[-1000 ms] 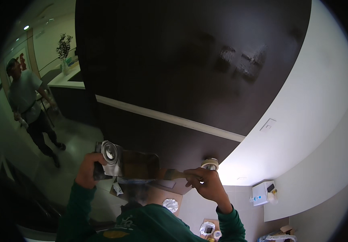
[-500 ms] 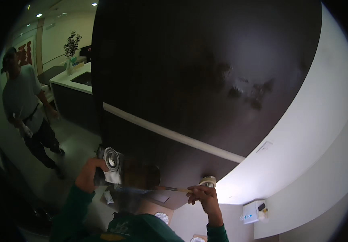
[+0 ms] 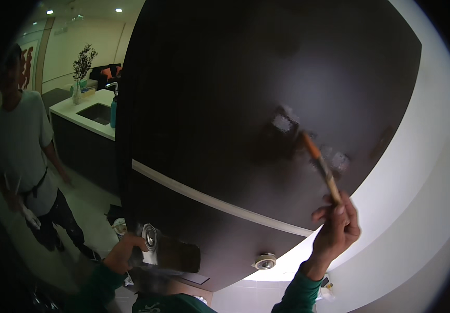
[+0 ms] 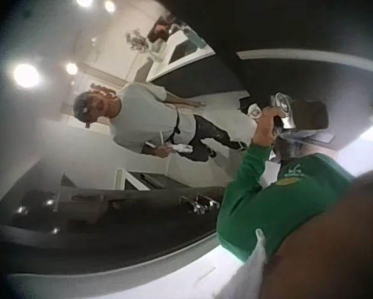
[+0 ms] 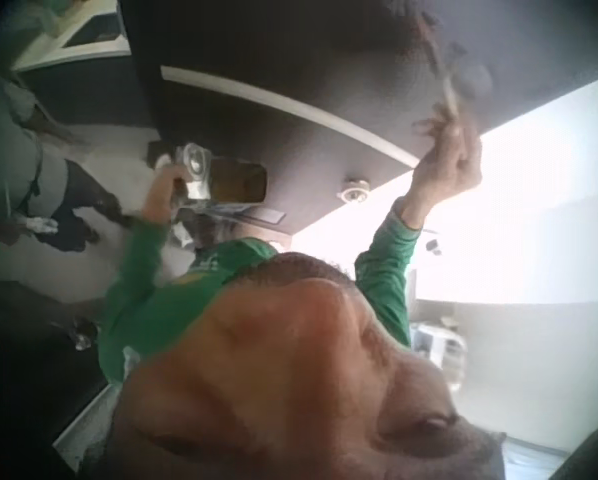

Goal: The person paints a dark-colored door using a paintbrush and a paint can. They repeatedly dip the brush into the can and apply paint to the door surface, covering the area in vertical strokes. The task continues throughout the clip as the person works on different sections of the door.

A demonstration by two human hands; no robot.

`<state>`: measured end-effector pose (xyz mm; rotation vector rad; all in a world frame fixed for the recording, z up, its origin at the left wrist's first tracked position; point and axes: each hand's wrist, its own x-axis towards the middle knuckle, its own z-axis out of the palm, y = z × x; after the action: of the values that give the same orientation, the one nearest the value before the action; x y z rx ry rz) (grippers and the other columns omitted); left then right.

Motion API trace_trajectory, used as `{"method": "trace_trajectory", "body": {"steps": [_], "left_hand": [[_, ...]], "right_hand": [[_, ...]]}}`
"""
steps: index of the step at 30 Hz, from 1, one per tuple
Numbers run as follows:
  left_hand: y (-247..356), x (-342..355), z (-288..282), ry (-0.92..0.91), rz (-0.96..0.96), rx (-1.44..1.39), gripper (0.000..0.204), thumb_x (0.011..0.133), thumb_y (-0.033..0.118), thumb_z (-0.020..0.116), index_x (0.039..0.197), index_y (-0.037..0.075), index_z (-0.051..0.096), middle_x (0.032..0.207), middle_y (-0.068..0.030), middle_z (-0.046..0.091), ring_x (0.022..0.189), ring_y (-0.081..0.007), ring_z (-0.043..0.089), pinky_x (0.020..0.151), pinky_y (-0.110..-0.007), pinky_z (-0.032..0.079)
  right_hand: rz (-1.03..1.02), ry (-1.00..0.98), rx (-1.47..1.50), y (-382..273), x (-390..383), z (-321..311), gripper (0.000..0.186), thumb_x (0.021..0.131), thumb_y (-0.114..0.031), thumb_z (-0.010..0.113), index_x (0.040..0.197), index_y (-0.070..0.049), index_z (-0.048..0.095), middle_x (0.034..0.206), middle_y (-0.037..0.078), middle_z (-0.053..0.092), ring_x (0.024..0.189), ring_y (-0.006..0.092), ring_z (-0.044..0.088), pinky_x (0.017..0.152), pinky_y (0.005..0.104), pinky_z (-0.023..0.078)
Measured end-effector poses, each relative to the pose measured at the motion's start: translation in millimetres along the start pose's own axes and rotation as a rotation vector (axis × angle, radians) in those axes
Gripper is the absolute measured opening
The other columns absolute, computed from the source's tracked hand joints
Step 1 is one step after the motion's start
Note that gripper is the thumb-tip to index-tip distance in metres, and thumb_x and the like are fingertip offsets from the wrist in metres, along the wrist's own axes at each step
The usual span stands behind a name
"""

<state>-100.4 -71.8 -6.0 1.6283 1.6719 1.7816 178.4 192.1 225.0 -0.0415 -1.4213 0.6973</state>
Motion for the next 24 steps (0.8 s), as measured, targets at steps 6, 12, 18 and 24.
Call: {"method": "trace_trajectory", "body": {"steps": [6,12,18,24], "left_hand": [[-4,8,1,-0.023,-0.107,0.046,0.032,0.059,-0.005,0.074,0.087,0.008,0.062,0.092,-0.0078,0.059,0.087,-0.0203,0.058,0.076,-0.031,0.047],[5,29,0,0.118,-0.756,-0.614,0.016,0.066,-0.001,0.067,0.080,0.007,0.064,0.085,-0.0030,0.060,0.078,-0.0140,0.058,0.068,-0.026,0.046],[-57,13,-4,0.030,-0.835,-0.606,0.008,0.071,0.006,0.064,0.079,0.004,0.063,0.082,-0.0035,0.060,0.082,-0.0164,0.057,0.074,-0.028,0.045],[-61,13,1,0.141,-0.919,-0.574,0.009,0.070,0.005,0.063,0.079,0.003,0.062,0.086,-0.0068,0.059,0.093,-0.0201,0.055,0.083,-0.032,0.043]], "right_hand": [[-0.495,-0.153,-0.541,-9,47,77,0.022,0.091,-0.005,0.064,0.110,0.005,0.065,0.085,0.016,0.071,0.065,0.0184,0.069,0.059,0.0250,0.054],[-0.836,-0.275,-0.805,-12,74,126,0.023,0.083,-0.003,0.072,0.105,-0.001,0.066,0.081,0.013,0.070,0.056,0.0157,0.066,0.048,0.0220,0.048],[-0.902,-0.315,-1.013,-23,79,158,0.020,0.084,-0.006,0.073,0.103,-0.001,0.067,0.076,0.010,0.069,0.054,0.0128,0.062,0.047,0.0234,0.048],[-0.954,-0.433,-1.084,6,70,157,0.022,0.082,-0.005,0.074,0.103,-0.003,0.068,0.069,0.008,0.064,0.048,0.0145,0.057,0.042,0.0268,0.043]]}}
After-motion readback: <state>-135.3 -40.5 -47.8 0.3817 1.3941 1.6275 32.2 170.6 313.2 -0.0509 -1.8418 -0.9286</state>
